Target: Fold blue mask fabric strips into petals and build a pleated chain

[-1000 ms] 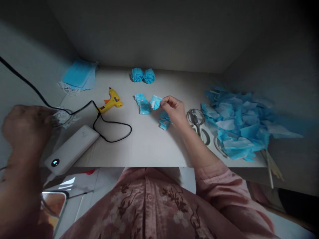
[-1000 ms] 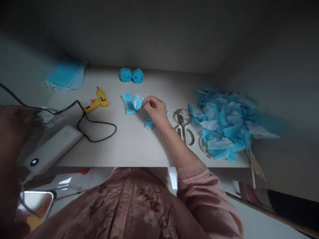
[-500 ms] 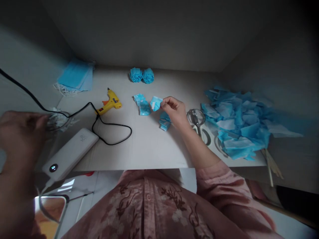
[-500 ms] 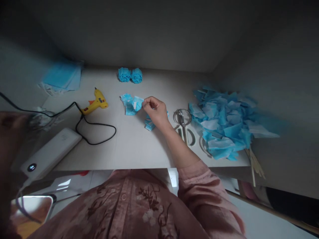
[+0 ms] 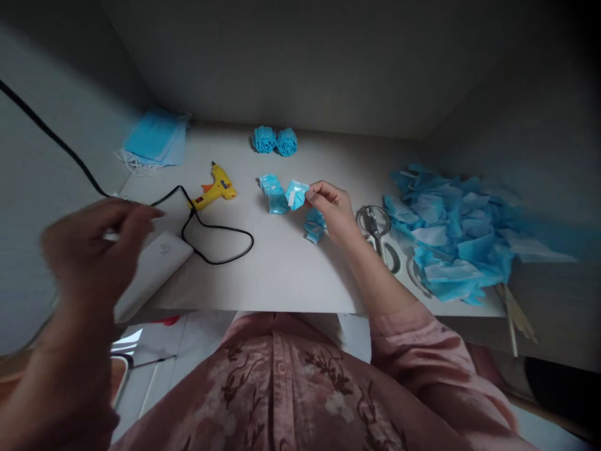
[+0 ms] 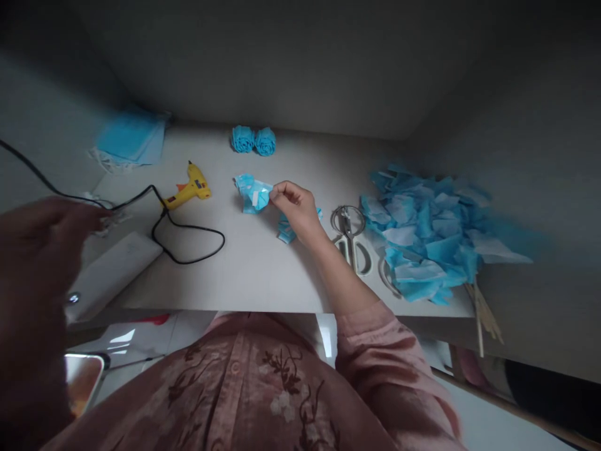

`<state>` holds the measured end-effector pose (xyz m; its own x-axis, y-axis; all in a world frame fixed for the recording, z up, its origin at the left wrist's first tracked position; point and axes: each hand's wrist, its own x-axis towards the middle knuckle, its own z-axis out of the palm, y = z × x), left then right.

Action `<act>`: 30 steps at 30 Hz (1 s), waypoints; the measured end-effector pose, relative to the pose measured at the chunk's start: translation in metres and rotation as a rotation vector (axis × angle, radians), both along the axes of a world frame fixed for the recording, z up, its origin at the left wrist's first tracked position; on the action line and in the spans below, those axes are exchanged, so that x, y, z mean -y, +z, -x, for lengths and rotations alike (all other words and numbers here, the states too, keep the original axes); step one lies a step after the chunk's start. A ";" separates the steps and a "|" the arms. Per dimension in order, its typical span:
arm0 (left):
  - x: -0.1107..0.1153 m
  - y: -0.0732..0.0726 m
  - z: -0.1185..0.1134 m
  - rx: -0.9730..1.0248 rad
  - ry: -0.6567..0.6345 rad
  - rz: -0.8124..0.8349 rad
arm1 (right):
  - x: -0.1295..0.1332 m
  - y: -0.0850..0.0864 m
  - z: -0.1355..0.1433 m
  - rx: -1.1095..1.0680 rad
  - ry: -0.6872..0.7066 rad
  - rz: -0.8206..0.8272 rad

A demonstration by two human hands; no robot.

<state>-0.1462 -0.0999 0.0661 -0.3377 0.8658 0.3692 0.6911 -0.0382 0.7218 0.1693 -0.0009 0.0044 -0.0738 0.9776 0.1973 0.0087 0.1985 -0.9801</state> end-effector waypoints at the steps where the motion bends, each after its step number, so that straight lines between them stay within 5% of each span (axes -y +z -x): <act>1: -0.004 0.002 -0.017 -0.040 -0.104 0.008 | 0.001 0.000 0.001 -0.001 0.012 0.002; 5: -0.036 -0.007 -0.073 0.064 -0.483 0.125 | 0.003 0.000 0.001 0.009 0.051 0.011; 11: -0.076 -0.030 -0.111 0.401 -0.684 0.362 | 0.004 0.000 0.000 0.024 0.119 0.002; 20: -0.098 -0.034 -0.124 0.668 -0.704 0.481 | 0.000 -0.003 0.000 -0.030 0.116 -0.009; 30: -0.097 -0.039 -0.141 1.169 -0.691 0.461 | 0.000 -0.005 0.001 -0.114 0.140 0.035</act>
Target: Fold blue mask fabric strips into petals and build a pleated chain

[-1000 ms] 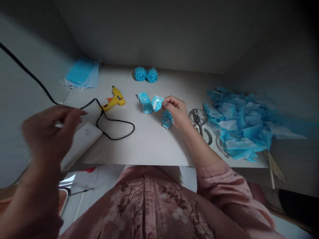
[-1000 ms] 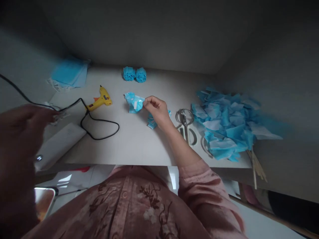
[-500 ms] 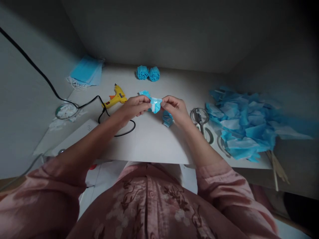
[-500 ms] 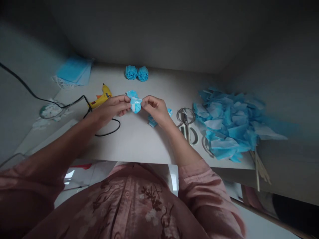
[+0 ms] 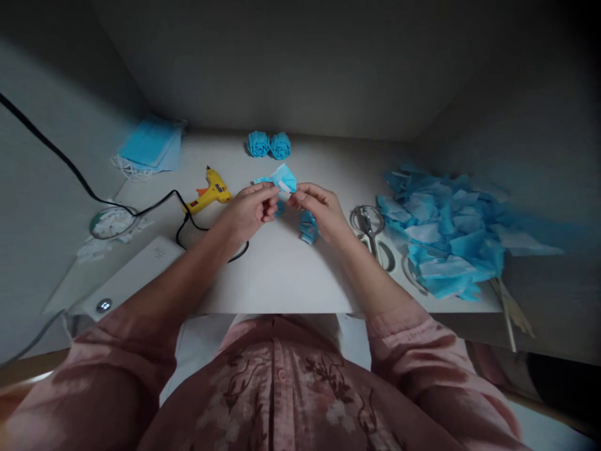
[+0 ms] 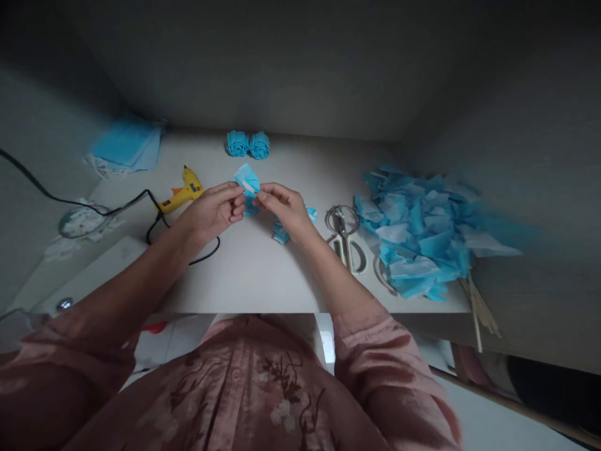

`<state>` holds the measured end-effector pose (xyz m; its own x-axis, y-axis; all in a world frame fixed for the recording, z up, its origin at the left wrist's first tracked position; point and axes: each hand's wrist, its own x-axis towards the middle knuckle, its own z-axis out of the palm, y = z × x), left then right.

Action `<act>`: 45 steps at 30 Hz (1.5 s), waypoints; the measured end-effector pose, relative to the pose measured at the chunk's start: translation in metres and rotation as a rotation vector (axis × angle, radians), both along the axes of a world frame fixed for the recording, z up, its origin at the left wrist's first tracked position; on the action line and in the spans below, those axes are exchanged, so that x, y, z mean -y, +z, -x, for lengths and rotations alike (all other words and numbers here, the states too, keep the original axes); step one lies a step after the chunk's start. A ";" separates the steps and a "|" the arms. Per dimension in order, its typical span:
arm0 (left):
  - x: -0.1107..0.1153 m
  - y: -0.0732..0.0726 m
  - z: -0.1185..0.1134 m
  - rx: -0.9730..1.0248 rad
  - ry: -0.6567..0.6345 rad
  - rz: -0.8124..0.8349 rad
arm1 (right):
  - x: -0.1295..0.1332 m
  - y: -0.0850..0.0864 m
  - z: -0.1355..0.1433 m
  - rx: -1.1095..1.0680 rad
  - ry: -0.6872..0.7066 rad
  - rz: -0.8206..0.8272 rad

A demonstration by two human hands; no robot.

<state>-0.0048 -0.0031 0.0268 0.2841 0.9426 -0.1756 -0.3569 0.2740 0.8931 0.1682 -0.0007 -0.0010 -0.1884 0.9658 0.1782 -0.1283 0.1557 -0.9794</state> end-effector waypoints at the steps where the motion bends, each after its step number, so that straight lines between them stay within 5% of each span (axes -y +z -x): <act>1: 0.001 -0.002 0.000 0.014 -0.010 0.005 | 0.000 0.000 0.000 0.008 -0.008 -0.001; 7: 0.002 -0.014 0.001 0.054 -0.042 0.021 | -0.003 -0.003 0.001 0.068 -0.055 -0.025; 10: 0.005 -0.013 0.001 -0.031 0.054 -0.004 | -0.002 -0.002 0.001 0.090 -0.088 -0.023; 14: 0.014 -0.009 -0.001 -0.301 0.327 -0.326 | -0.002 -0.001 0.001 0.098 -0.128 -0.050; 18: 0.020 -0.013 -0.005 -0.636 0.380 -0.699 | -0.001 -0.003 0.003 0.156 -0.125 -0.078; 21: 0.017 -0.023 -0.005 -0.763 0.396 -0.803 | 0.000 -0.004 0.005 0.188 -0.108 -0.108; 45: 0.010 -0.030 -0.002 -0.889 0.348 -0.751 | 0.006 -0.003 0.005 0.626 -0.193 -0.558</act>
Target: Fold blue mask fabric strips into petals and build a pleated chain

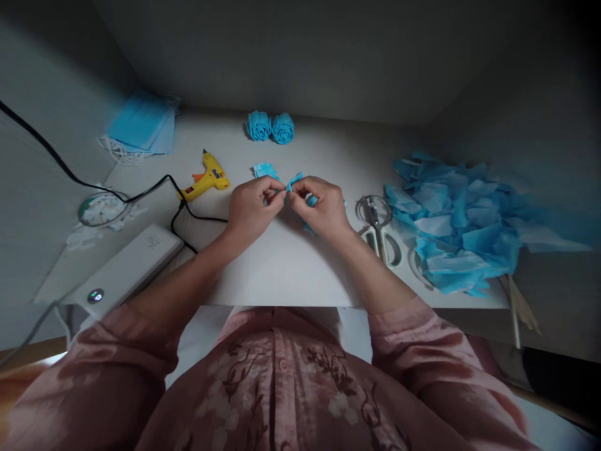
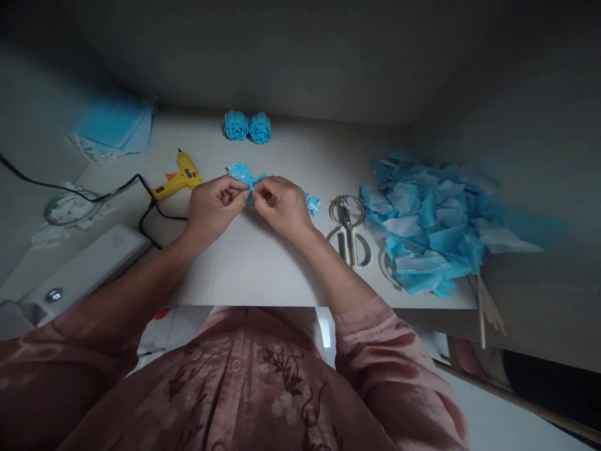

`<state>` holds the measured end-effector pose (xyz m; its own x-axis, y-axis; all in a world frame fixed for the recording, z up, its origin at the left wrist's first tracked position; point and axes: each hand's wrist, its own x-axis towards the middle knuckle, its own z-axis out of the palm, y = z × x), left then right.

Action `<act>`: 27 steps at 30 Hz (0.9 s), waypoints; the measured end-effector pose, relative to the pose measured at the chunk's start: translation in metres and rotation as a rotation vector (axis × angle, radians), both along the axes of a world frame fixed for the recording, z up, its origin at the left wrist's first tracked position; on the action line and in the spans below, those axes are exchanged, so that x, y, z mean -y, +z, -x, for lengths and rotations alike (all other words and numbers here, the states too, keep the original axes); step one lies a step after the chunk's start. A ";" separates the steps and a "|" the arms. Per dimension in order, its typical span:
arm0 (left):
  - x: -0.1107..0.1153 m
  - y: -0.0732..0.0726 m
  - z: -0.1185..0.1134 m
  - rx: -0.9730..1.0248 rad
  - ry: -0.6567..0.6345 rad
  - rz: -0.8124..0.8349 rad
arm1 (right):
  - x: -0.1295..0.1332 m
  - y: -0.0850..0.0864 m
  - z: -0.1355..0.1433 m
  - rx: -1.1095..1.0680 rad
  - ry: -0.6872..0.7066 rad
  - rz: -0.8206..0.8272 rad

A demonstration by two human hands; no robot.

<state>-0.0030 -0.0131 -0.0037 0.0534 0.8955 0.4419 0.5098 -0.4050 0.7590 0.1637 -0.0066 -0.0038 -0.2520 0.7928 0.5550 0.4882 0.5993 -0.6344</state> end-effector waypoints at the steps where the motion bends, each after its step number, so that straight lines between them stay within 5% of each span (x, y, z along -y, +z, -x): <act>1: 0.000 0.000 0.000 0.014 -0.003 0.016 | 0.000 -0.001 0.000 0.002 0.001 -0.006; 14: -0.001 0.001 -0.001 0.132 -0.040 0.074 | 0.001 0.002 0.000 -0.008 -0.018 0.052; 20: -0.008 0.001 0.002 0.125 0.019 0.071 | -0.002 0.001 -0.001 -0.206 0.010 0.246; 23: -0.004 0.020 0.010 0.101 0.081 0.072 | -0.010 -0.002 -0.006 -0.348 -0.007 0.347; 27: 0.028 0.060 0.046 -0.132 0.133 0.008 | -0.018 -0.004 -0.011 -0.464 -0.026 0.431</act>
<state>-0.0490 -0.0415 0.0566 -0.0083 0.9021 0.4314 0.6540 -0.3215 0.6848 0.1751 0.0118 -0.0079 -0.0392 0.9721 0.2313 0.1154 0.2343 -0.9653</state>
